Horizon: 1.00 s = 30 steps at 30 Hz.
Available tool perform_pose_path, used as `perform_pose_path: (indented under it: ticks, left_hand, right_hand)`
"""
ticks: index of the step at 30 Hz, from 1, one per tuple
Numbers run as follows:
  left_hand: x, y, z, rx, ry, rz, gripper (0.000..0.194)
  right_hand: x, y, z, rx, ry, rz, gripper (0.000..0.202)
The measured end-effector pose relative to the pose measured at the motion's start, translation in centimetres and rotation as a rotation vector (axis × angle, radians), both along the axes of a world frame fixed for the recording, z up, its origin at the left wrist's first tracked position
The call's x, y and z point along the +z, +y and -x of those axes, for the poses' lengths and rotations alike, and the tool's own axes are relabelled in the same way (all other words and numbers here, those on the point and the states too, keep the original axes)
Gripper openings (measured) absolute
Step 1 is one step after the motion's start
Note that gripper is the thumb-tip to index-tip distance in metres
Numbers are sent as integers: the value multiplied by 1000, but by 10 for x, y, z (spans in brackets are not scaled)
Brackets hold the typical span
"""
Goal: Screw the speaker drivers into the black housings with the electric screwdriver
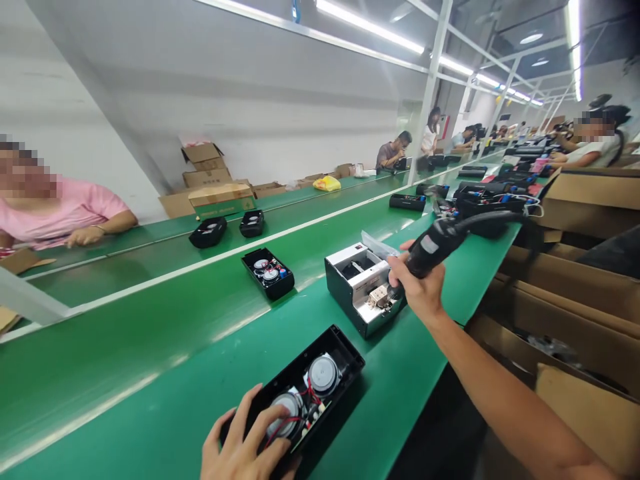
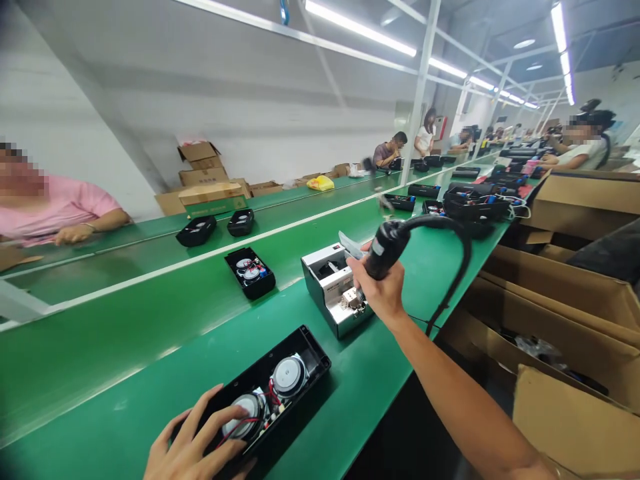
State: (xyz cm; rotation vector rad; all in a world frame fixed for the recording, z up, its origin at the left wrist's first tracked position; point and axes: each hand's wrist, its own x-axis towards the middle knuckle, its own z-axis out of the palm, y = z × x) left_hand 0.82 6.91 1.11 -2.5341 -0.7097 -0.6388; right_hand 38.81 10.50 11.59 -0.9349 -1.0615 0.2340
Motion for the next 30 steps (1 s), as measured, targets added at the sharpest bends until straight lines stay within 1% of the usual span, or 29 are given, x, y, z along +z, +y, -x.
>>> perform_pose_path:
  ticks: [4, 6, 8, 10, 12, 14, 16, 19, 22, 24, 27, 30]
  left_hand:
    - [-5, -9, -10, 110, -62, 111, 8]
    - [-5, -12, -11, 112, -81, 136, 9]
    - [-2, -14, -12, 113, -104, 161, 9]
    - [2, -16, -13, 124, -109, 201, 9]
    - [7, -20, -16, 137, -107, 254, 13]
    - [11, -25, -21, 169, -116, 311, 16]
    - [13, -29, -25, 204, -130, 361, 18]
    - [10, -32, -29, 224, -158, 403, 19]
    - [3, -32, -28, 238, -200, 413, 14]
    - [0, -31, -27, 254, -191, 415, 11]
    - [-1, -29, -26, 255, -153, 414, 22]
    - [-1, -29, -26, 255, -152, 417, 29]
  right_hand:
    - [3, 4, 4, 123, -48, 166, 29]
    - [5, -2, 9, 226, -48, 275, 32]
    - [7, -13, 18, 367, -37, 346, 35]
    - [8, -28, 33, 533, 12, 321, 39]
    - [7, -44, 53, 693, 109, 217, 43]
    - [6, -60, 77, 811, 209, 112, 39]
    - [5, -71, 101, 878, 252, 60, 29]
    - [1, -79, 134, 932, 210, 55, 24]
    - [-3, -76, 157, 929, 139, 89, 26]
    - [-5, -73, 166, 898, 95, 136, 28]
    - [-6, -68, 172, 858, 51, 179, 30]
    - [-9, -65, 177, 860, 28, 154, 27]
